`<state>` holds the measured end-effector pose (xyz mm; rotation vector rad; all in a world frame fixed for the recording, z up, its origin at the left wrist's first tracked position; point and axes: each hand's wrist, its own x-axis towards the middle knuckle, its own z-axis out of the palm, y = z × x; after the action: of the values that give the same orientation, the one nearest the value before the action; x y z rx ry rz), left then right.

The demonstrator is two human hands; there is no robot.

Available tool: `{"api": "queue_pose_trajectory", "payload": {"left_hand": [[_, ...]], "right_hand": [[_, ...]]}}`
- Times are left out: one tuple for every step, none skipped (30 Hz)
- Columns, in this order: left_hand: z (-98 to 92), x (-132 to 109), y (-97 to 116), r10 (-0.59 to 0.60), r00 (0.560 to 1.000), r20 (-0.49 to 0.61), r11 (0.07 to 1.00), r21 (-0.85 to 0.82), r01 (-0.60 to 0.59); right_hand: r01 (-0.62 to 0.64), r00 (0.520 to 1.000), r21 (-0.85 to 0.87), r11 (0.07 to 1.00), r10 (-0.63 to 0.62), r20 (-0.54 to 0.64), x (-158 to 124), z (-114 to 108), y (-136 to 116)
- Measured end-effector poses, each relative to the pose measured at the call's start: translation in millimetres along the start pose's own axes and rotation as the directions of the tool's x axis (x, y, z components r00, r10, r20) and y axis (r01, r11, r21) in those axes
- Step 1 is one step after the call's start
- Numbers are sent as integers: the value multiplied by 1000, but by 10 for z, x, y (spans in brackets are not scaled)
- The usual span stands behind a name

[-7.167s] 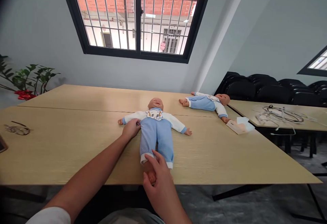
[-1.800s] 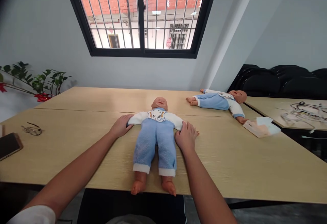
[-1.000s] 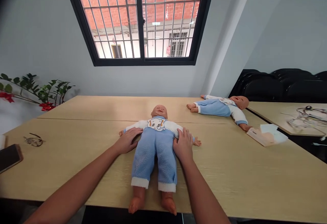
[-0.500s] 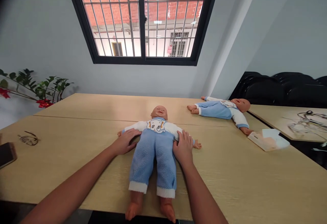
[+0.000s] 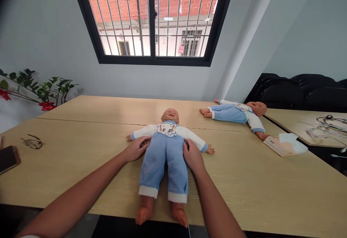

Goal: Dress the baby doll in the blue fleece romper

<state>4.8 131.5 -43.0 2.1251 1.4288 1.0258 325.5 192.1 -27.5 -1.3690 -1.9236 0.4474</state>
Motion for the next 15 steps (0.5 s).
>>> {"api": "queue_pose_trajectory", "payload": {"left_hand": [[15,1,-1,6,1000,17,1000,-7,-6],[23,-1,-4,12,999,32,1000,-12,-11],[23,-3,-8,18,999,45,1000,-19,-17],[16,-8,-11,27,998,55,999,-26,-25],[4,-14,-13,39,997,62,999,-33,-37],[-12,-21,-10,58,996,61,998,-33,-56],[-31,-29,0,85,995,52,996,-24,-84],[-53,-37,17,121,992,36,993,-4,-121],[-75,-46,44,163,987,18,986,27,-163],[-96,-56,79,209,978,1,976,66,-208],[-114,-67,123,257,966,-16,961,109,-254],[-125,-81,172,308,951,-30,942,152,-300],[-127,-96,224,360,932,-39,918,193,-347],[-120,-113,277,414,909,-37,890,228,-396],[-103,-130,328,469,883,-21,856,257,-449]], "right_hand": [[-8,999,6,1000,8,33,-5,6,-5],[-22,998,9,1000,21,58,-9,11,-7],[-39,997,10,999,38,71,-12,14,-9],[-58,996,10,998,57,76,-13,14,-12],[-75,994,9,997,74,75,-14,13,-15],[-89,994,10,996,88,70,-14,10,-20],[-98,993,13,995,97,63,-13,7,-26],[-104,993,18,994,103,52,-13,3,-33],[-108,994,23,994,107,38,-14,-1,-41],[-110,994,28,993,110,22,-17,-4,-50],[-115,993,32,993,115,3,-21,-7,-61],[-121,993,34,992,121,-14,-27,-10,-73],[-126,992,35,991,127,-26,-34,-13,-86],[-128,991,38,991,129,-29,-43,-17,-101],[-127,992,42,991,128,-24,-54,-21,-116]]}}
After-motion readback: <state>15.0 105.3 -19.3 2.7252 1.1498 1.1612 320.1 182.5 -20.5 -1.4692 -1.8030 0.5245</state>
